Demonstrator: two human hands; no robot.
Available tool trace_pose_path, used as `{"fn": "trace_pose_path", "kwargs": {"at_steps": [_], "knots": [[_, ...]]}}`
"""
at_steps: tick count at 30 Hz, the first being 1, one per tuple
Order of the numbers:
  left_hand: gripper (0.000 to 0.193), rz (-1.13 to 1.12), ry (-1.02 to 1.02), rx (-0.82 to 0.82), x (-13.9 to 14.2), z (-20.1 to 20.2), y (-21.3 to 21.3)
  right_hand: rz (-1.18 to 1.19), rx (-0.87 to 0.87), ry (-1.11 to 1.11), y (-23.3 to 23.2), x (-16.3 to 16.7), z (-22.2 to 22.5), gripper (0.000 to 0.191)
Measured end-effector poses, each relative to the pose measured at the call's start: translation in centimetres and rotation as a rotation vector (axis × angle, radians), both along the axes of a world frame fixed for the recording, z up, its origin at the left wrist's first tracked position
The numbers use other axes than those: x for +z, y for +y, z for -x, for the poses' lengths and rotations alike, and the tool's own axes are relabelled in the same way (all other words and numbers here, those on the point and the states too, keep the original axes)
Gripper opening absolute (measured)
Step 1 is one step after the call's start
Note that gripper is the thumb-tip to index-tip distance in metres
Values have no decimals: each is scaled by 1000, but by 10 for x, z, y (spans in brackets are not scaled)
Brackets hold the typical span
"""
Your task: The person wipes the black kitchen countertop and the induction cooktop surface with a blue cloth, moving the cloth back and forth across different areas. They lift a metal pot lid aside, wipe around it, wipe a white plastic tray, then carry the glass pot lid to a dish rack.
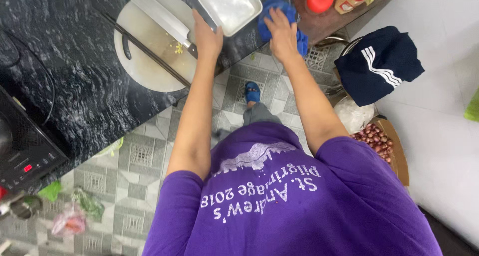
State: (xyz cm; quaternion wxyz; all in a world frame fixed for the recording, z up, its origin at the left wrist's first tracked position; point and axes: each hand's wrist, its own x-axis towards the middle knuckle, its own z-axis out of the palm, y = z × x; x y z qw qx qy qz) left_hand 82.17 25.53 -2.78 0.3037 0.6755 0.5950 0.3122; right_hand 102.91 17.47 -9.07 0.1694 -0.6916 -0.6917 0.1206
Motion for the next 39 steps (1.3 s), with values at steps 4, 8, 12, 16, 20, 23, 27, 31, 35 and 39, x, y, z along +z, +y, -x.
{"fn": "trace_pose_path", "kwargs": {"at_steps": [4,8,12,16,20,23,27,31,35,39], "knots": [[86,149,104,80,-2,-7,15,-36,-15,-8,45,-2,-16,71],[66,124,85,110,-8,-10,23,-30,-23,8,74,-5,-23,71],[53,260,-42,94,-14,-8,25,-29,-40,-1,74,-6,-21,71],[47,78,-169,-16,-3,2,22,-47,-4,-106,55,9,-12,71],[47,56,-170,-51,12,29,13,157,-32,36,30,29,11,75],[49,147,-226,-12,17,58,4,145,-41,81,30,31,22,73],[48,115,-192,72,15,89,-1,158,3,93,59,27,22,76],[45,112,-205,164,11,102,3,165,55,66,110,29,17,77],[46,102,-236,256,5,97,9,163,126,5,181,29,17,78],[47,173,-320,384,1,76,15,114,198,2,244,36,14,75]]}}
